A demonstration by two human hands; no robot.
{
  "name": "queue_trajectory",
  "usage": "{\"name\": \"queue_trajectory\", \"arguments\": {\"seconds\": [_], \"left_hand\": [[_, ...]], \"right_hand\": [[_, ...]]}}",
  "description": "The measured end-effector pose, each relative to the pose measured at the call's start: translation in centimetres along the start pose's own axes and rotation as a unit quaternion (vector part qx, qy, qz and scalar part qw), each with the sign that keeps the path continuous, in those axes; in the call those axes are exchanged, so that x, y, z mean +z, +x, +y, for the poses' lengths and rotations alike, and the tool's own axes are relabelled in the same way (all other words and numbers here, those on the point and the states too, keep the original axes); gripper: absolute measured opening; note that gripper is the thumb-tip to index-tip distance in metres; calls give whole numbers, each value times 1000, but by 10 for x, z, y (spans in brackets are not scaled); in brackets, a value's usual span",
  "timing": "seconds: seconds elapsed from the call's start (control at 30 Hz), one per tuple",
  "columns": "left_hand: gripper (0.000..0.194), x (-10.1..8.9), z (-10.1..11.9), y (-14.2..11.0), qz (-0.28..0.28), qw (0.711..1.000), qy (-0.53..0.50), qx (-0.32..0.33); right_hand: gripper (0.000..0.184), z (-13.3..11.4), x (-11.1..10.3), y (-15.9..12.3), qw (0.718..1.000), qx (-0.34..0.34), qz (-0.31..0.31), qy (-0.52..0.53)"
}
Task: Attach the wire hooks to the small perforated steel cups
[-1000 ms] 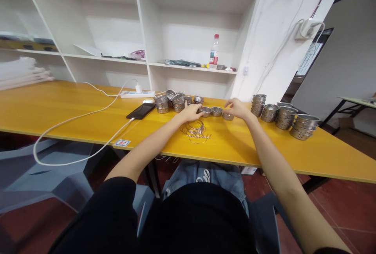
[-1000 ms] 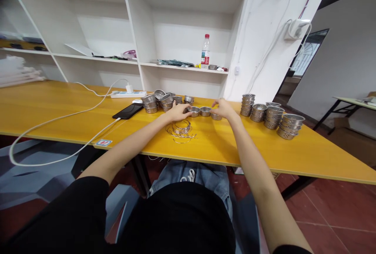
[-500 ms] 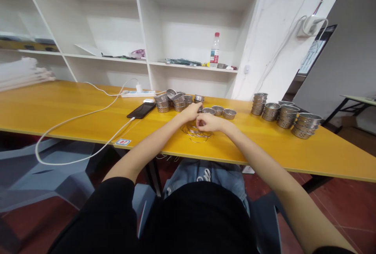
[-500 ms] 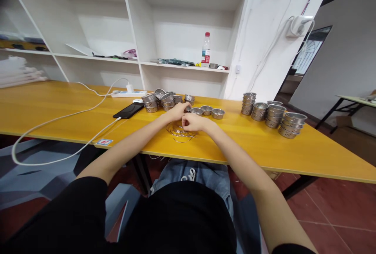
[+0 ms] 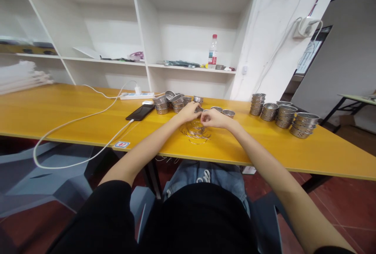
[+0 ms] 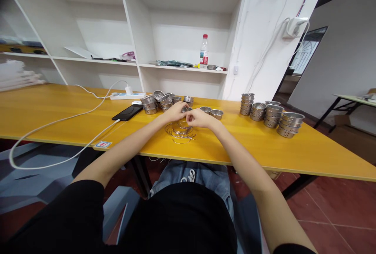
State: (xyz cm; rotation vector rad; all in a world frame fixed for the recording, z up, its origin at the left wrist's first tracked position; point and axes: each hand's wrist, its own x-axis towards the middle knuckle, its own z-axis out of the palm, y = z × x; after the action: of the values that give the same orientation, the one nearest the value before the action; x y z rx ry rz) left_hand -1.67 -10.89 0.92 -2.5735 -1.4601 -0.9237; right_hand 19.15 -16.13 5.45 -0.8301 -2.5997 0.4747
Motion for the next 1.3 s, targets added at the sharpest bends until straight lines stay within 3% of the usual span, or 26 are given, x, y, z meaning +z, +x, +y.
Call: {"name": "queue_trajectory", "arguments": {"seconds": [0.17,0.47,0.83,1.07,1.3], "left_hand": [[44,7,2,0,-27,999,6,-33],[41,8,-2,3,2,996,-51,-72],[70,-13,0,0,-30,991,-94,-86],[76,-26,12,-2,-90,988,-107,-62],[86,-46,9,-9,-150,980,-109,-74]], "right_hand": [[19,7,-8,-3,997,47,1,54],[18,11,-12,-4,983,68,4,169],[12,29,-16,-2,954,150,94,241],[27,29,-16,-4,961,113,95,233],[14,25,-16,-3,968,117,107,193]]}}
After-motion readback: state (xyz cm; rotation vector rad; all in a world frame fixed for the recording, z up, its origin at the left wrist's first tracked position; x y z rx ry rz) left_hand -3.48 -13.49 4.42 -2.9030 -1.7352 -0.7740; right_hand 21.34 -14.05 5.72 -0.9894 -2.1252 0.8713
